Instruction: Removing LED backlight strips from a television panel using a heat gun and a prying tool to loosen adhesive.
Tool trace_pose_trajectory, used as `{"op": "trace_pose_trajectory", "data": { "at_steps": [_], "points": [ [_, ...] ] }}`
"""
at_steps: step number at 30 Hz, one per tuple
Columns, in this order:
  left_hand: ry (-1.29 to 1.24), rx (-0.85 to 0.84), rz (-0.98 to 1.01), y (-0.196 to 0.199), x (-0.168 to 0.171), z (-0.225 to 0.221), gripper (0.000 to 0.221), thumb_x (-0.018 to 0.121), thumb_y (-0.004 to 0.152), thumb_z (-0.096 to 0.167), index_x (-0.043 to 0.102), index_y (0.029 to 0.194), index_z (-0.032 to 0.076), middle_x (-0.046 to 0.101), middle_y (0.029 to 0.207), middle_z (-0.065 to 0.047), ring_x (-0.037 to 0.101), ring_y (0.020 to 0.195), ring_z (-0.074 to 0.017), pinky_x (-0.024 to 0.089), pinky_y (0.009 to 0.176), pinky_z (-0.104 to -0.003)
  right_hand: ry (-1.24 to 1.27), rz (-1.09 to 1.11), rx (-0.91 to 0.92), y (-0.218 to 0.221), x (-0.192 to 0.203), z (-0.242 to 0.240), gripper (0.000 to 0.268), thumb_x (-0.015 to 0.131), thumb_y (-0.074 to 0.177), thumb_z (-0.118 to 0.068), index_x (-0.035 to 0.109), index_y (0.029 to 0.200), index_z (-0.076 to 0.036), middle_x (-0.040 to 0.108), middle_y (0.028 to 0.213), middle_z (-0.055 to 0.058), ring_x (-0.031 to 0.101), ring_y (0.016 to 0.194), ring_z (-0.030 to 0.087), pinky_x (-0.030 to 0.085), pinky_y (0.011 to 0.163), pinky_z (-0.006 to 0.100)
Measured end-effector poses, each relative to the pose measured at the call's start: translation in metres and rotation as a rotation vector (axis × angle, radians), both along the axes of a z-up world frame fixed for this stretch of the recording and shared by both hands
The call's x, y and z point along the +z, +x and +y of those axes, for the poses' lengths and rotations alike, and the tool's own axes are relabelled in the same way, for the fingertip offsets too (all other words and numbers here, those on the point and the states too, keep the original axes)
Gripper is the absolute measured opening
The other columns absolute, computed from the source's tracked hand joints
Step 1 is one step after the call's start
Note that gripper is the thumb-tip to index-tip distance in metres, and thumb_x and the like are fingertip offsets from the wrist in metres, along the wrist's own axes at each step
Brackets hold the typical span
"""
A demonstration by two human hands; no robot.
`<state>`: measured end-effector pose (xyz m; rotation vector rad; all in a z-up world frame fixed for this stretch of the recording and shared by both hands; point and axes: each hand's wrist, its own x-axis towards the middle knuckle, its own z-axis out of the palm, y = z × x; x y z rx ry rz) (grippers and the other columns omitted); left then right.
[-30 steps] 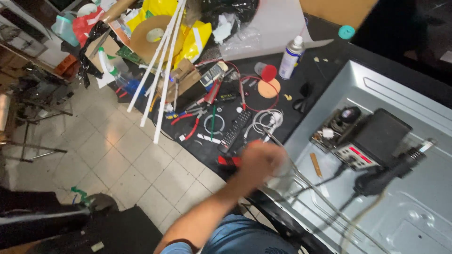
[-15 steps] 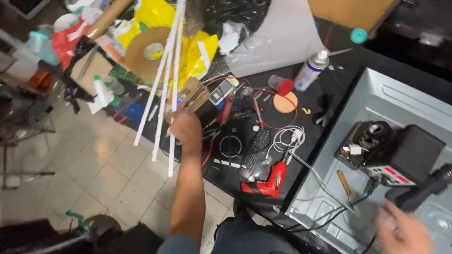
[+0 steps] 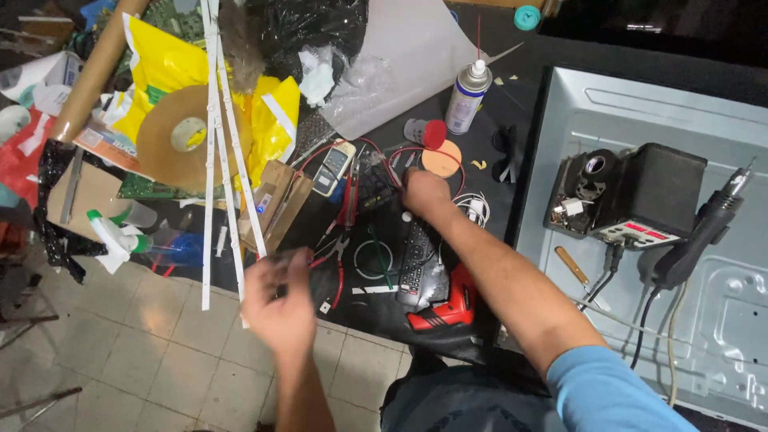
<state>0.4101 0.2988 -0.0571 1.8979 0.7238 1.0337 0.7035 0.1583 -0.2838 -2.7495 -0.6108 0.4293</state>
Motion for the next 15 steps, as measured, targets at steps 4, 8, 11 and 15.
{"op": "trace_pose_trajectory", "data": {
  "at_steps": [4,8,11,15],
  "points": [
    [-0.284,-0.092,-0.307,-0.034,0.075,-0.019,0.016,0.065,0.095,0.0,0.056,0.086,0.008,0.073,0.076,-0.017,0.068,0.059,-0.0194,0.051,0.05,-0.031,-0.006,0.157,-0.016,0.001,0.041,-0.017,0.033,0.075,0.08,-0.031,0.081,0.11,-0.018,0.082,0.107,0.015,0.076,0.106,0.039,0.06,0.087,0.049],
    [-0.396,-0.322,-0.506,-0.076,0.087,-0.01,0.042,0.054,0.106,-0.012,0.058,0.146,0.0,0.067,0.077,-0.032,0.073,0.054,-0.0258,0.065,0.05,-0.032,0.449,0.339,0.116,-0.011,0.136,-0.094,0.029,0.08,0.097,-0.022,0.08,0.126,-0.02,0.081,0.096,-0.004,0.07,0.08,0.012,0.053,0.079,0.03],
    [-0.315,-0.562,-0.526,-0.061,0.111,-0.026,0.059,0.09,0.089,0.048,0.058,0.089,-0.002,0.07,0.07,-0.024,0.063,0.04,-0.0217,0.052,0.045,-0.031,0.404,0.258,0.16,-0.065,0.285,-0.195,0.034,0.07,0.103,-0.03,0.076,0.134,-0.019,0.084,0.121,-0.004,0.075,0.105,0.012,0.055,0.094,0.032],
    [-0.289,-1.577,-0.113,-0.037,0.138,0.007,0.041,0.063,0.112,0.03,0.058,0.078,0.008,0.074,0.075,-0.012,0.073,0.062,-0.0264,0.068,0.06,-0.041,0.338,0.005,0.086,-0.14,0.364,-0.351,0.025,0.07,0.1,-0.019,0.079,0.123,-0.017,0.078,0.112,-0.001,0.074,0.089,0.016,0.057,0.081,0.033]
  ]
}}
